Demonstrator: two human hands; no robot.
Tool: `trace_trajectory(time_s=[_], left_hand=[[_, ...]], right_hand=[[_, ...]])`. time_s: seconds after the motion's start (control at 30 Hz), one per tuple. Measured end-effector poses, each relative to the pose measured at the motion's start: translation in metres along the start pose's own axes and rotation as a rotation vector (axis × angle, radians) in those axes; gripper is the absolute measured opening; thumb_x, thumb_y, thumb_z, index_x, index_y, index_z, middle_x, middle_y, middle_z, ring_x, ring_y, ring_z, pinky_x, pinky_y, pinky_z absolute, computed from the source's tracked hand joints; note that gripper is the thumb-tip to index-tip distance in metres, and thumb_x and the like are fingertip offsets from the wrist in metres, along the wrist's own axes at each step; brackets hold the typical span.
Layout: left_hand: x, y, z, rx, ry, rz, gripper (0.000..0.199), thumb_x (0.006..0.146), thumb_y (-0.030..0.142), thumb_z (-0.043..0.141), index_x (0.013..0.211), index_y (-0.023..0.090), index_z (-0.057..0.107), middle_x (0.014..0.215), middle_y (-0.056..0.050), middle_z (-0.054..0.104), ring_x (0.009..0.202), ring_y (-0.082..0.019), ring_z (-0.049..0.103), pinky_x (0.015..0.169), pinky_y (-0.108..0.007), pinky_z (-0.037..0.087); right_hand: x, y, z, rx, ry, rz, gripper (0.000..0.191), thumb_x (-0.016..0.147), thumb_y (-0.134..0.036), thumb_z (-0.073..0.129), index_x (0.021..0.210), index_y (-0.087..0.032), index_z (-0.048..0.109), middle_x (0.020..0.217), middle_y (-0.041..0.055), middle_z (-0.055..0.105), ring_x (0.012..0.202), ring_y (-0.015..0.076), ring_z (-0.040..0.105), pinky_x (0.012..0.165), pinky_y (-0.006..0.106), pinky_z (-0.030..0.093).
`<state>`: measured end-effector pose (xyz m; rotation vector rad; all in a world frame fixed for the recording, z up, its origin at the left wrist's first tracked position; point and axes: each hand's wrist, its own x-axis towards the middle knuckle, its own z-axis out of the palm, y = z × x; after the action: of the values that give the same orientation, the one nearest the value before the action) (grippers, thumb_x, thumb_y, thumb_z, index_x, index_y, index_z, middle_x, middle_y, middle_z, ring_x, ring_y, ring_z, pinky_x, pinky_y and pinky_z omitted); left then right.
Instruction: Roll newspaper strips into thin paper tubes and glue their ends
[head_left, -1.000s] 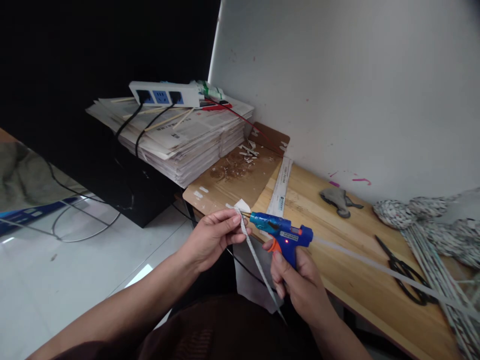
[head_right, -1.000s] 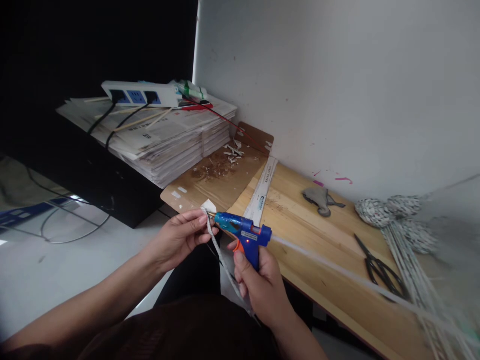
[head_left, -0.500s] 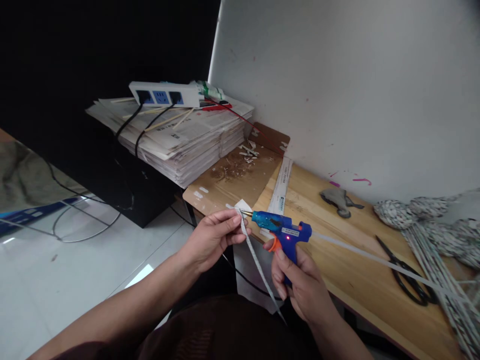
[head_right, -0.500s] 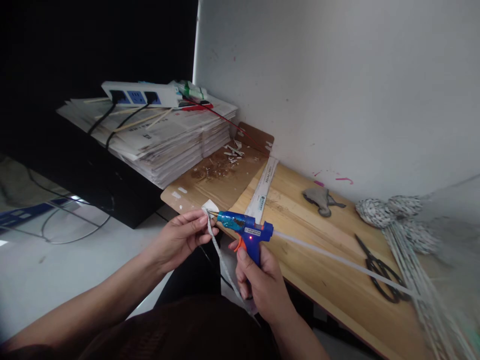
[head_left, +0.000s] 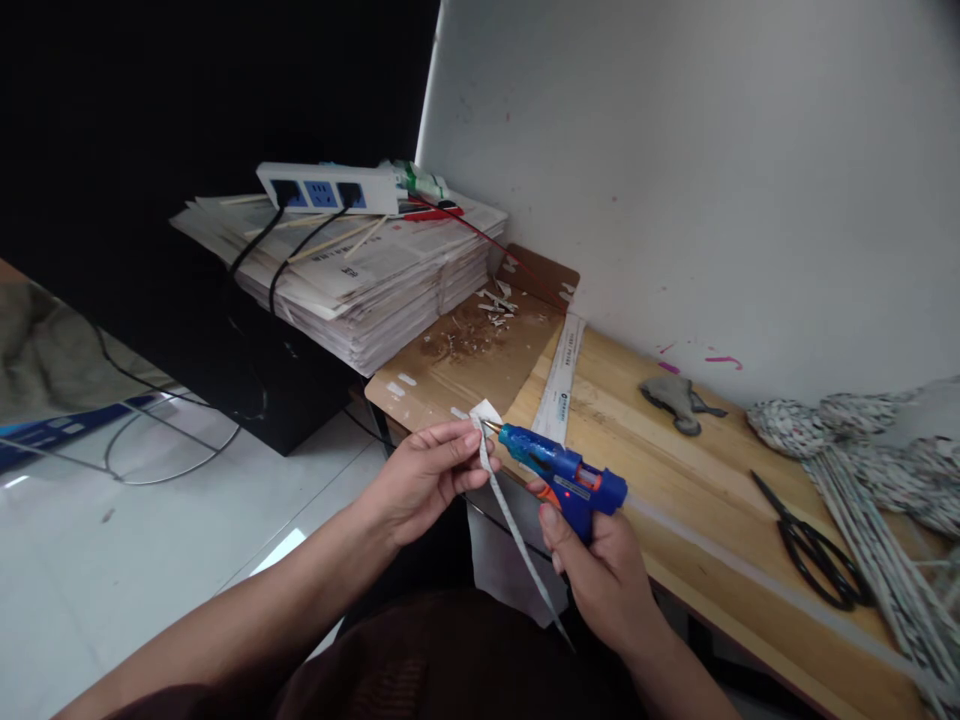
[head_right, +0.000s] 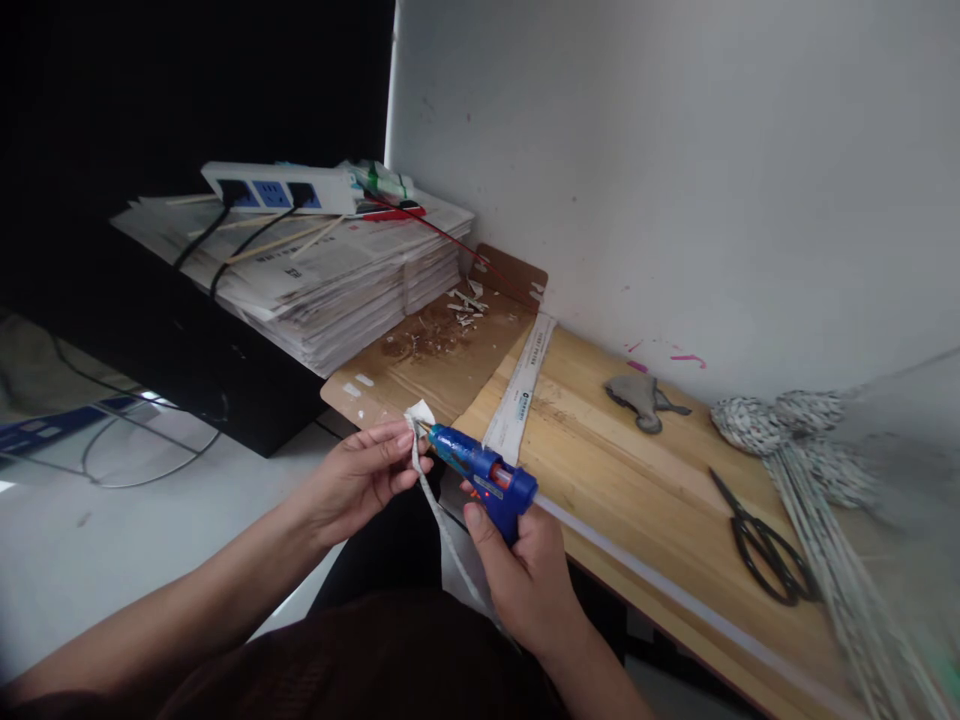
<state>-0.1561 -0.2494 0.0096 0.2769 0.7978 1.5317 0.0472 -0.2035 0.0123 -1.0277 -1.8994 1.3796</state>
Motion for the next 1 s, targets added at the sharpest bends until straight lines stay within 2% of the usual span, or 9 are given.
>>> trace_trajectory(time_s=[0.07, 0.13, 0.23, 0.3, 0.37, 0.47, 0.57, 1.0], left_hand=[[0.0, 0.0, -0.001, -0.023, -0.004, -0.01, 0.013, 0.074, 0.014, 0.076, 0.085, 0.009, 0.073, 0.075, -0.006, 0.071, 0.068, -0.014, 0.07, 0.059, -0.017, 0.058], [0.0, 0.0, -0.001, -0.045, -0.016, -0.022, 0.012, 0.074, 0.013, 0.075, 0.086, 0.009, 0.073, 0.075, -0.006, 0.071, 0.069, -0.014, 0.07, 0.059, -0.017, 0.058], [0.0, 0.0, -0.002, -0.069, -0.039, -0.04, 0.011, 0.076, 0.012, 0.074, 0.087, 0.009, 0.073, 0.076, -0.007, 0.071, 0.068, -0.014, 0.07, 0.058, -0.016, 0.058], [0.0, 0.0, -0.001, -0.075, -0.04, -0.049, 0.011, 0.076, 0.011, 0.073, 0.086, 0.008, 0.073, 0.076, -0.007, 0.071, 0.067, -0.014, 0.07, 0.058, -0.015, 0.058], [-0.001, 0.001, -0.001, -0.074, -0.038, -0.056, 0.01, 0.076, 0.01, 0.072, 0.086, 0.008, 0.073, 0.076, -0.007, 0.071, 0.067, -0.014, 0.07, 0.056, -0.015, 0.058], [-0.001, 0.001, 0.0, -0.073, -0.044, -0.065, 0.01, 0.078, 0.009, 0.071, 0.087, 0.008, 0.073, 0.076, -0.008, 0.071, 0.067, -0.013, 0.07, 0.056, -0.015, 0.058], [-0.001, 0.002, 0.0, -0.081, -0.051, -0.065, 0.01, 0.078, 0.009, 0.07, 0.087, 0.008, 0.073, 0.076, -0.008, 0.071, 0.067, -0.013, 0.07, 0.056, -0.015, 0.058], [-0.001, 0.001, -0.001, -0.077, 0.005, -0.055, 0.008, 0.075, 0.009, 0.072, 0.084, 0.009, 0.072, 0.073, -0.007, 0.071, 0.066, -0.016, 0.071, 0.054, -0.016, 0.058]], right_hand=[[0.001, 0.001, -0.001, -0.088, 0.023, -0.071, 0.029, 0.088, -0.035, 0.059, 0.113, -0.022, 0.067, 0.072, 0.0041, 0.064, 0.071, 0.0204, 0.063, 0.057, 0.03, 0.052], [0.002, 0.001, -0.002, -0.16, 0.044, -0.148, 0.031, 0.087, -0.031, 0.059, 0.116, -0.024, 0.066, 0.091, 0.0075, 0.07, 0.094, 0.0258, 0.065, 0.075, 0.039, 0.055], [0.003, 0.0, -0.004, -0.237, 0.048, -0.235, 0.033, 0.089, -0.026, 0.056, 0.121, -0.026, 0.063, 0.116, 0.0082, 0.067, 0.116, 0.0278, 0.057, 0.101, 0.05, 0.043], [0.003, -0.002, -0.005, -0.27, 0.034, -0.247, 0.032, 0.091, -0.025, 0.055, 0.122, -0.027, 0.062, 0.119, 0.0074, 0.065, 0.118, 0.0268, 0.056, 0.107, 0.05, 0.037], [0.004, -0.004, -0.007, -0.288, 0.021, -0.245, 0.029, 0.091, -0.024, 0.055, 0.12, -0.026, 0.062, 0.115, 0.0069, 0.066, 0.113, 0.0258, 0.058, 0.102, 0.045, 0.041], [0.004, -0.007, -0.009, -0.296, 0.013, -0.241, 0.023, 0.091, -0.026, 0.055, 0.112, -0.024, 0.063, 0.1, 0.0065, 0.069, 0.095, 0.0242, 0.064, 0.086, 0.038, 0.05], [0.006, -0.011, -0.009, -0.312, 0.022, -0.256, 0.017, 0.092, -0.028, 0.054, 0.105, -0.023, 0.064, 0.088, 0.0057, 0.067, 0.083, 0.0225, 0.064, 0.075, 0.035, 0.051], [0.005, -0.011, -0.015, -0.4, 0.073, -0.287, 0.015, 0.092, -0.03, 0.054, 0.102, -0.022, 0.063, 0.076, 0.0033, 0.062, 0.069, 0.0197, 0.059, 0.064, 0.032, 0.047]])
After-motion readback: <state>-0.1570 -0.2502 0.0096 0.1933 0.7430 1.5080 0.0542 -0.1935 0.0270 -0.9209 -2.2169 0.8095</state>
